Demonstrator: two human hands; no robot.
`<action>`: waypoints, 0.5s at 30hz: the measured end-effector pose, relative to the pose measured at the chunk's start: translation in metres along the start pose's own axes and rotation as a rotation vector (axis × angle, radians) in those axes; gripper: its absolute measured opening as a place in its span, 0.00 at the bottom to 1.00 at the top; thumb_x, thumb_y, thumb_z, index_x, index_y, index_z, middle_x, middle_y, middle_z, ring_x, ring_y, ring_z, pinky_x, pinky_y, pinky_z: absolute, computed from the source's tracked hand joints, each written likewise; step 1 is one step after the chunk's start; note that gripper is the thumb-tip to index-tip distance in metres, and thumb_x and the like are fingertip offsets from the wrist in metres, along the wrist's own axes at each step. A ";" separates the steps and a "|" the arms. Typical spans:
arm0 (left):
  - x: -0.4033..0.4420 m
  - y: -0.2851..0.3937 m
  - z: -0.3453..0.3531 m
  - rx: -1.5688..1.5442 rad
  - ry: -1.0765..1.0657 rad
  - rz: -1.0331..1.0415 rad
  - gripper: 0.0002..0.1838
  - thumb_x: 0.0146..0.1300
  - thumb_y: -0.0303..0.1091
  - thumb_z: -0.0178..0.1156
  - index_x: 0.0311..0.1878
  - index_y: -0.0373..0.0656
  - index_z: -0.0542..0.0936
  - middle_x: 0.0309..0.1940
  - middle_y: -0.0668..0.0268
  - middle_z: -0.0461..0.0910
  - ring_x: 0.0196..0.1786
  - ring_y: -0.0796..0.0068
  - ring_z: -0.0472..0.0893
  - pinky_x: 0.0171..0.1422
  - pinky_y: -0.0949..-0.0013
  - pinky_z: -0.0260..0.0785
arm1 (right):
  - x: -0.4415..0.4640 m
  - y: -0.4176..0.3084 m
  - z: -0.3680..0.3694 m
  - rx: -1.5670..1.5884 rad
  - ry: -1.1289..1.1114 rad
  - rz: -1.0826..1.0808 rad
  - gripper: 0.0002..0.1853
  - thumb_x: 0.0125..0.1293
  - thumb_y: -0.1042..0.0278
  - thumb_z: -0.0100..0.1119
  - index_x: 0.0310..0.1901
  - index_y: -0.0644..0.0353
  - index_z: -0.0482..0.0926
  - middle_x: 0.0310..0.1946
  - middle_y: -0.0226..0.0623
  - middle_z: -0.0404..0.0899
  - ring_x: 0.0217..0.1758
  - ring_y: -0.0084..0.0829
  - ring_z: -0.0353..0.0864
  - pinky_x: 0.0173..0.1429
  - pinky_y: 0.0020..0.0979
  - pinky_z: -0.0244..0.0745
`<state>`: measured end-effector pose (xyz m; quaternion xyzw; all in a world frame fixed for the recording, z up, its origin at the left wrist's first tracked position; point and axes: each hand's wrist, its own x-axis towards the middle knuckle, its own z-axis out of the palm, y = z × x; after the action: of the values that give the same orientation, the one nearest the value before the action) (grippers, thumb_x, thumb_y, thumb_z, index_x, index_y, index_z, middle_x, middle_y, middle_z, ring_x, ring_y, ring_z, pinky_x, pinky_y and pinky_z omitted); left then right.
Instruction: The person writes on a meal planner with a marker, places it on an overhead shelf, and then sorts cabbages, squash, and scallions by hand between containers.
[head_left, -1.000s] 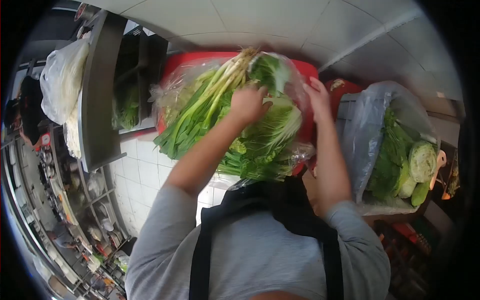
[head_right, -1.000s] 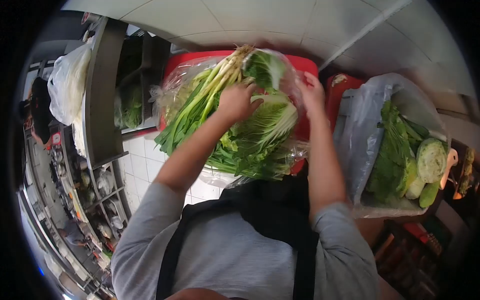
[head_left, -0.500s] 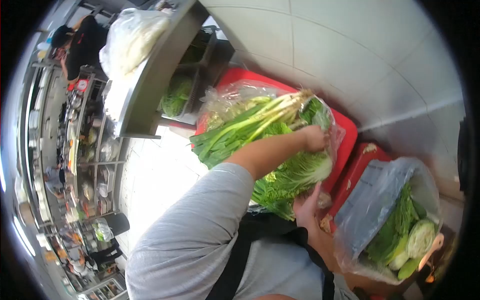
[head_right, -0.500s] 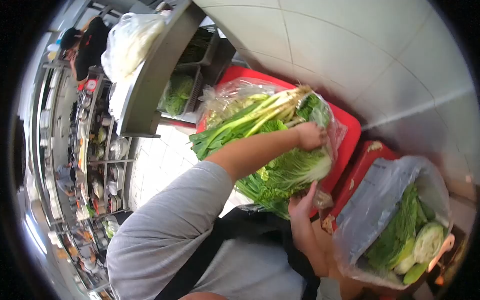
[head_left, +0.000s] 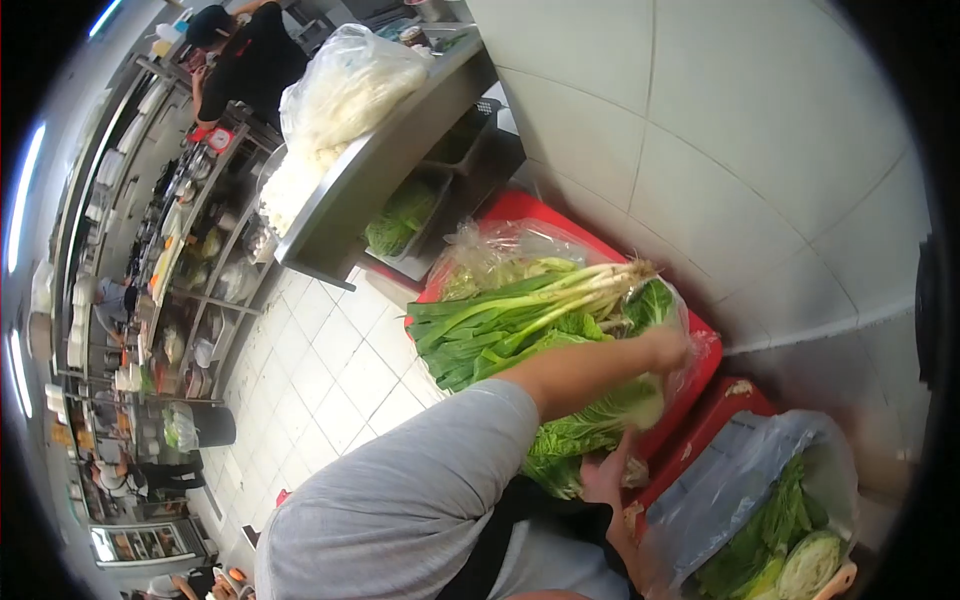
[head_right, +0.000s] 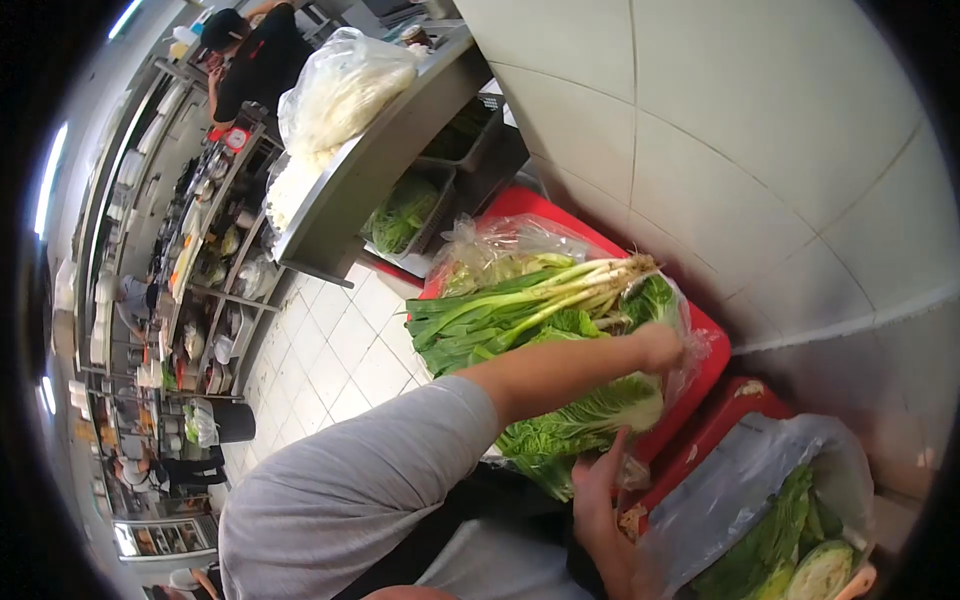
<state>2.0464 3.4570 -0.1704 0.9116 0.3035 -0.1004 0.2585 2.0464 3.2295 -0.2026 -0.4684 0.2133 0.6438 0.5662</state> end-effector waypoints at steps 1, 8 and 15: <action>0.022 -0.016 0.039 -0.033 0.112 0.198 0.17 0.57 0.40 0.54 0.50 0.56 0.79 0.50 0.64 0.78 0.50 0.63 0.79 0.49 0.56 0.71 | -0.001 0.000 0.000 -0.012 -0.010 -0.019 0.31 0.61 0.41 0.58 0.60 0.52 0.68 0.57 0.29 0.72 0.59 0.30 0.70 0.62 0.34 0.66; 0.024 -0.024 0.049 0.331 0.021 0.196 0.17 0.58 0.42 0.52 0.50 0.58 0.80 0.51 0.69 0.76 0.58 0.73 0.72 0.60 0.49 0.58 | -0.002 -0.002 -0.009 -0.012 0.014 -0.051 0.31 0.59 0.43 0.61 0.59 0.52 0.69 0.55 0.29 0.73 0.58 0.30 0.70 0.62 0.31 0.66; 0.006 -0.034 0.022 0.624 0.089 0.194 0.14 0.55 0.43 0.56 0.43 0.56 0.82 0.49 0.71 0.77 0.57 0.73 0.71 0.63 0.51 0.54 | 0.002 0.003 -0.007 0.041 -0.036 -0.086 0.34 0.60 0.43 0.60 0.62 0.54 0.65 0.60 0.32 0.69 0.61 0.33 0.68 0.66 0.36 0.63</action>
<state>2.0296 3.4717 -0.2047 0.9750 0.1809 -0.1234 -0.0385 2.0468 3.2239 -0.2085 -0.4539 0.1960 0.6228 0.6064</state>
